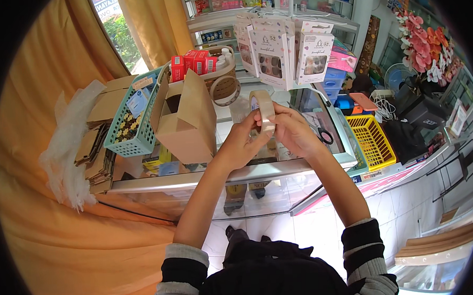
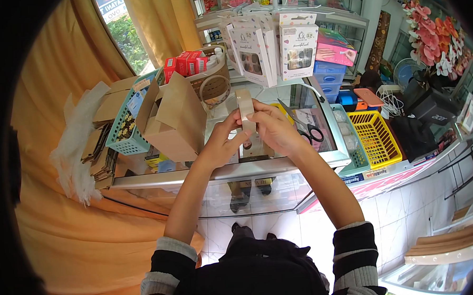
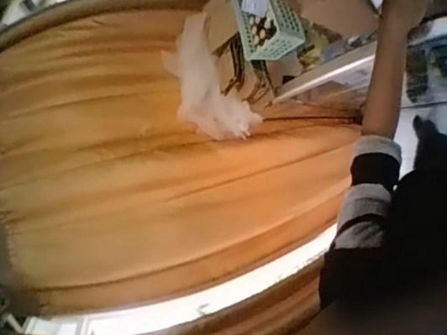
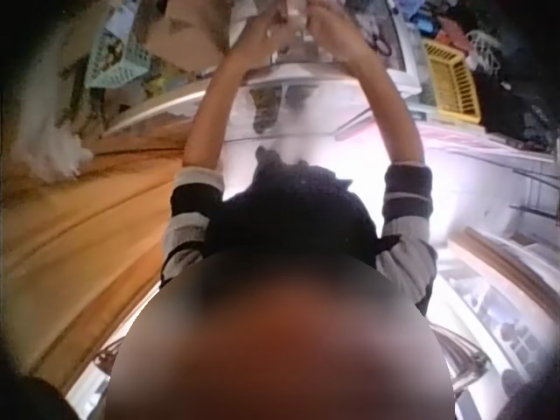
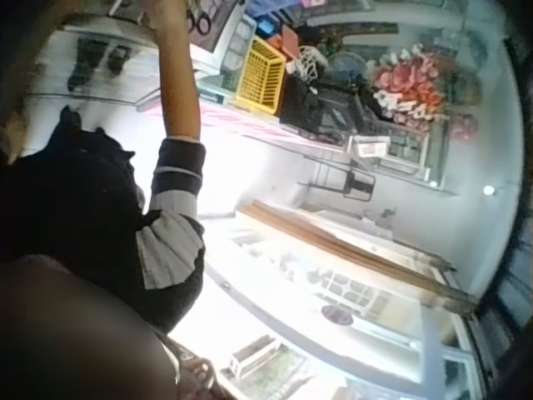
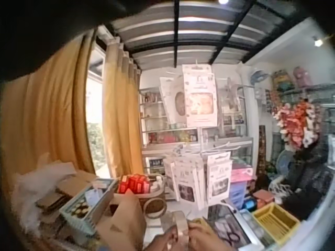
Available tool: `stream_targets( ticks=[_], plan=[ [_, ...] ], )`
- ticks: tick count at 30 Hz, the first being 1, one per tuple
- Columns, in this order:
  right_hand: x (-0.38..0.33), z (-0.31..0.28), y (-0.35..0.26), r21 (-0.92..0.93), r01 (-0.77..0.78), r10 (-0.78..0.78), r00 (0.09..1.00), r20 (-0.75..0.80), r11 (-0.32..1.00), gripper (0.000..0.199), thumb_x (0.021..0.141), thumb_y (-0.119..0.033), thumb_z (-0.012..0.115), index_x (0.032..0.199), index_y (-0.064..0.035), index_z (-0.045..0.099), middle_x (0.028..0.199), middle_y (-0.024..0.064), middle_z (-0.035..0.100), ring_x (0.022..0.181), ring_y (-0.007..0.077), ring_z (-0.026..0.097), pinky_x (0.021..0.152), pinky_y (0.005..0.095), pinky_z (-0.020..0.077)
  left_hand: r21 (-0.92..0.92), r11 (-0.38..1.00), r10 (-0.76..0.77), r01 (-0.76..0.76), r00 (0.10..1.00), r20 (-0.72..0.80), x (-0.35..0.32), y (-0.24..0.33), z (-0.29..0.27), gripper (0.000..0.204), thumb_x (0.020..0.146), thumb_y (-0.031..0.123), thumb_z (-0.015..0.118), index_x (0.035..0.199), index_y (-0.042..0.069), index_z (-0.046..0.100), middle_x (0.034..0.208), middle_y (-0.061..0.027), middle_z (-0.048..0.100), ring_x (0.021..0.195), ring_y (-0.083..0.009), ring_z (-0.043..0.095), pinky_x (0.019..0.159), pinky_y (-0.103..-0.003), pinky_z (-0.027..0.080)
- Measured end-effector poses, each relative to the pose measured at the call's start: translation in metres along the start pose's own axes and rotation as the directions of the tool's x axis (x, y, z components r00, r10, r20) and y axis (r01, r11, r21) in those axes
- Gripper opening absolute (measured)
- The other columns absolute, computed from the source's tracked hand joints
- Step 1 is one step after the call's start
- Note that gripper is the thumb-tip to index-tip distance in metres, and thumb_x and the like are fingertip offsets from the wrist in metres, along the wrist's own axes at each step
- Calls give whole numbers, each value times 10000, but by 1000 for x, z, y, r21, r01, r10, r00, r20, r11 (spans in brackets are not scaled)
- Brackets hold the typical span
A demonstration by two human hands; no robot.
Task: Assembling a small cardboard box and sealing it with adhesive tape.
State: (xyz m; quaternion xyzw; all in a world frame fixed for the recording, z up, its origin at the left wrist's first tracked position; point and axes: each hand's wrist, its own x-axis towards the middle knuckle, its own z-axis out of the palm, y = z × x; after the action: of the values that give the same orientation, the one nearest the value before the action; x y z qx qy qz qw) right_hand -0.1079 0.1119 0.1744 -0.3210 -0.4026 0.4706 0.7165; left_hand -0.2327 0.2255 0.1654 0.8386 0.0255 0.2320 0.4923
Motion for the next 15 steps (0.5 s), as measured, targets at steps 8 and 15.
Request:
stream_targets(
  ticks=[8, 15],
  plan=[
    [1, -3, -2, 9, -9, 9, 999, -51, 1000, 333, 847, -115, 492, 1144, 34, 518, 1041, 90, 598, 987, 157, 546, 871, 300, 416, -38, 999, -30, 31, 999, 38, 1, -1, 3, 479, 911, 122, 524, 1345, 20, 349, 1130, -99, 549, 1023, -186, 560, 719, -298, 528],
    [1, -5, -1, 10, 3, -3, 1000, -24, 1000, 361, 832, -93, 486, 1169, 35, 498, 1059, 96, 599, 998, 163, 545, 896, 308, 410, -36, 998, -53, 55, 997, 49, 0, -3, 2, 491, 924, 160, 525, 1356, 24, 336, 1183, -108, 530, 1090, -201, 543, 729, -299, 530]
  ],
)
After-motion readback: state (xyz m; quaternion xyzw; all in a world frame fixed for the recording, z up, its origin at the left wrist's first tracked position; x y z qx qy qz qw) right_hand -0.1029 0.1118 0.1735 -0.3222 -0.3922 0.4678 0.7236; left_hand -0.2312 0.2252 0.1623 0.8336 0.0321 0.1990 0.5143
